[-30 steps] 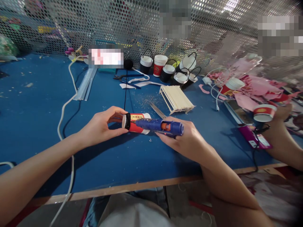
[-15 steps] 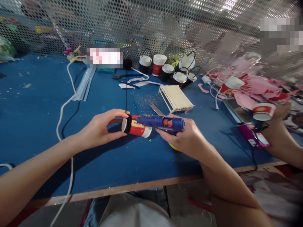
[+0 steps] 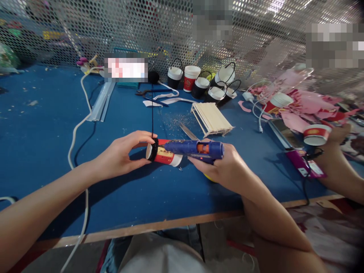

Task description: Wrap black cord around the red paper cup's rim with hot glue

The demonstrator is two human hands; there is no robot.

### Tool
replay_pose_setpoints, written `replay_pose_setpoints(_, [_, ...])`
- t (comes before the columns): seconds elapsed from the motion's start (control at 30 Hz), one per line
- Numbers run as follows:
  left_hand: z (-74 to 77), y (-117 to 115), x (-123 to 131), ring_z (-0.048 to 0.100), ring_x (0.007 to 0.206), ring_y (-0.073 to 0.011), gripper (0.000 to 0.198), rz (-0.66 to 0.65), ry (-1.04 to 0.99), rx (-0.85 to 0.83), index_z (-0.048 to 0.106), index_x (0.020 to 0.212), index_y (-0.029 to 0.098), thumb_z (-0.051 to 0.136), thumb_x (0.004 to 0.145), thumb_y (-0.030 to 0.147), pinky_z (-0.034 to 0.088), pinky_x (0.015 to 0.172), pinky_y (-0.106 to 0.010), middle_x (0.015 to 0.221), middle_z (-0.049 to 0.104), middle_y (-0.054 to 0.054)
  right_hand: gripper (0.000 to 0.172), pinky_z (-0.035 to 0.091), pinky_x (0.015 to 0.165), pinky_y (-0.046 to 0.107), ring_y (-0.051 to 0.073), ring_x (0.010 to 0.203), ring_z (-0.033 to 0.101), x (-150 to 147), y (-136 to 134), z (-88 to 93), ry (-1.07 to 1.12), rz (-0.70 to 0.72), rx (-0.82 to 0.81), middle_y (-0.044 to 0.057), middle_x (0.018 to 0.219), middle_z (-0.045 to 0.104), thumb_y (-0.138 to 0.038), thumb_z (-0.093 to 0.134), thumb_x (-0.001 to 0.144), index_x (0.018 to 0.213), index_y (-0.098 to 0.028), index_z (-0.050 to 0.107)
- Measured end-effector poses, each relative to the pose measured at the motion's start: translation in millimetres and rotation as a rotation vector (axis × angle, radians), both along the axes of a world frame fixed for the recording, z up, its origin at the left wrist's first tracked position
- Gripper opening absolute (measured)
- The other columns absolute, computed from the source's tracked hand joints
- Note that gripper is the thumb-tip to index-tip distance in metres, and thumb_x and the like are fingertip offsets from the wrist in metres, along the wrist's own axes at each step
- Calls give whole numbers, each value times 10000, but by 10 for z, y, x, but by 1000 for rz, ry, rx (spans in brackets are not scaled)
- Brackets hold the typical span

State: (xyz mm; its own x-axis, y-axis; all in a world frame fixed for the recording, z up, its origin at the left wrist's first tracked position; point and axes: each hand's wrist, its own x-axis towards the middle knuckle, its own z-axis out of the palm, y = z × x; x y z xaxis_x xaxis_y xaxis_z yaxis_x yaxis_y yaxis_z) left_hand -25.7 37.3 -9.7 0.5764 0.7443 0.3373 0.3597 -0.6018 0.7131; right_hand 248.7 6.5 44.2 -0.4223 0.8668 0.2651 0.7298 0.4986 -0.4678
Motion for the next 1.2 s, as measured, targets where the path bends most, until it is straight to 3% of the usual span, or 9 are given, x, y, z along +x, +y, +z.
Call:
replay_pose_setpoints(0.17, [29, 6, -1, 546, 1192, -255, 362, -8, 68, 81, 519, 1121, 255, 644, 781, 241, 483, 1001, -397, 1261, 564, -111, 45, 419, 487, 263, 117, 482, 439, -56, 29, 58, 16, -67, -14, 20, 579, 580, -225, 608, 750, 714, -202, 595])
replay_pose_setpoints(0.4, [60, 11, 1, 555, 1174, -245, 286, -27, 131, 220, 525, 1071, 222, 612, 800, 200, 497, 956, -365, 1199, 591, -127, 64, 388, 436, 235, 99, 445, 412, -10, -2, 53, 34, -26, -60, -19, 502, 507, -245, 619, 744, 720, -189, 601])
replay_pose_setpoints(0.53, [62, 2, 4, 559, 1168, -254, 277, -31, 123, 192, 536, 1050, 231, 620, 789, 194, 502, 946, -367, 1215, 585, -121, 106, 351, 391, 217, 93, 411, 385, -22, 38, 56, 50, -65, -75, -41, 422, 413, -275, 614, 754, 709, -180, 621])
replay_pose_setpoints(0.9, [61, -3, -10, 555, 1167, -247, 256, -39, 156, 197, 521, 1051, 232, 595, 808, 200, 508, 933, -353, 1236, 560, -122, 116, 345, 376, 209, 87, 398, 375, -41, 40, 70, 49, -75, -69, -46, 409, 392, -282, 630, 749, 685, -186, 616])
replay_pose_setpoints(1.2, [64, -8, -16, 547, 1172, -234, 269, -49, 160, 211, 519, 1072, 239, 593, 816, 207, 502, 938, -337, 1236, 556, -110, 104, 394, 429, 225, 115, 461, 472, -51, 80, 40, 64, -62, -59, -22, 469, 499, -281, 611, 763, 749, -182, 641])
